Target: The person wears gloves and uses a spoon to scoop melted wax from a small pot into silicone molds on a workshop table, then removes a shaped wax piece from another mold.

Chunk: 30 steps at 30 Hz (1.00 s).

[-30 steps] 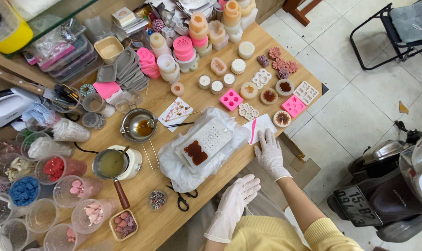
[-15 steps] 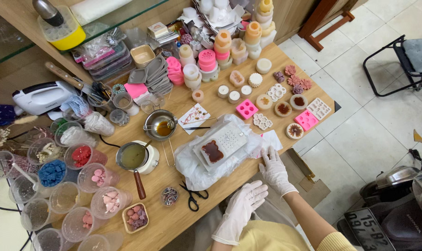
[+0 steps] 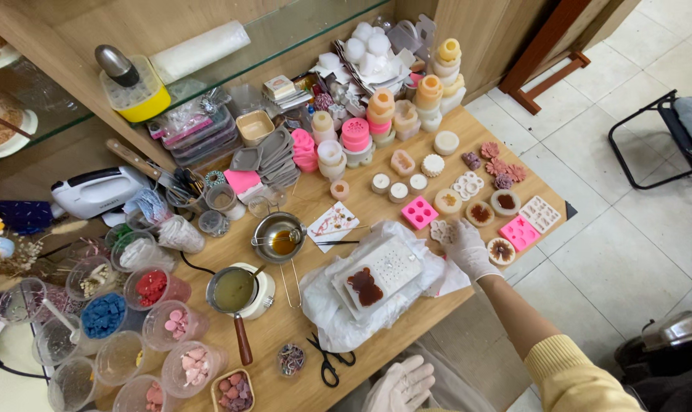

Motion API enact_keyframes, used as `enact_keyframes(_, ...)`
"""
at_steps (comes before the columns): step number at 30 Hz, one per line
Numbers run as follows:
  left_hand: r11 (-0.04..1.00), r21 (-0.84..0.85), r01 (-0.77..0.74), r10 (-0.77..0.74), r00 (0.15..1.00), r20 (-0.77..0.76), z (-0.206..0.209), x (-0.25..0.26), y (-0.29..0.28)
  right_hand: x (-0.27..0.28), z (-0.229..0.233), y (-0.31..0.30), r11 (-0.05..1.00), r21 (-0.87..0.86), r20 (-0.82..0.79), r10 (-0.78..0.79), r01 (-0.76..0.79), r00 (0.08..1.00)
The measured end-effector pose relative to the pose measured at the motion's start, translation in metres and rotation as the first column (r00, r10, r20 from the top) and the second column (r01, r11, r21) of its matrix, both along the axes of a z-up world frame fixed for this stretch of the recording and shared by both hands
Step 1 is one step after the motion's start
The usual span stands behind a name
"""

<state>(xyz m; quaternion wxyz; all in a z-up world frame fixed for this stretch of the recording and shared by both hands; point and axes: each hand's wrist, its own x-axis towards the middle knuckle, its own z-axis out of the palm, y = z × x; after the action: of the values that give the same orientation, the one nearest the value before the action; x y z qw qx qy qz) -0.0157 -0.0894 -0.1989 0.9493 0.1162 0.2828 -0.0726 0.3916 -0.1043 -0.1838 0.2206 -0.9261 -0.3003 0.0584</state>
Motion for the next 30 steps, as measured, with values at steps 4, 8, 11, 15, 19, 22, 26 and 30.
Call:
enact_keyframes(4,0.987,-0.155,-0.051,0.070,0.990,0.119,-0.043,-0.003,-0.001,-0.002,0.010,0.019,0.991,-0.130,-0.052,-0.003,-0.003,0.999)
enact_keyframes(8,0.979,-0.190,-0.067,0.080,0.995,0.063,-0.070,-0.011,0.004,-0.007,0.036,0.026,0.963,-0.268,-0.105,-0.068,0.037,0.992)
enact_keyframes(11,0.964,-0.267,0.008,0.011,0.997,0.071,-0.078,0.003,0.004,-0.012,0.061,0.012,0.970,-0.231,-0.163,-0.120,0.080,0.979)
enact_keyframes(15,0.644,-0.700,0.309,-0.281,0.946,0.160,-0.090,0.031,0.003,-0.004,0.087,-0.034,0.973,0.132,-0.189,-0.160,0.187,0.969)
enact_keyframes(19,0.846,-0.480,0.231,-0.348,0.922,-0.170,-0.093,0.022,-0.001,0.036,0.088,-0.097,0.837,0.263,-0.362,-0.376,0.480,0.853)
enact_keyframes(22,0.827,-0.511,0.235,-0.162,0.969,0.185,-0.084,0.025,-0.006,0.071,0.057,-0.126,0.759,0.234,-0.233,-0.563,0.608,0.793)
enact_keyframes(26,0.832,-0.522,0.188,0.214,0.759,0.615,-0.041,0.003,-0.013,0.104,0.011,-0.138,0.641,0.193,-0.358,-0.659,0.743,0.661)
enact_keyframes(30,0.846,0.520,-0.122,-0.019,0.966,0.259,0.033,-0.022,0.002,0.113,-0.008,-0.129,0.698,0.163,-0.297,-0.639,0.697,0.709)
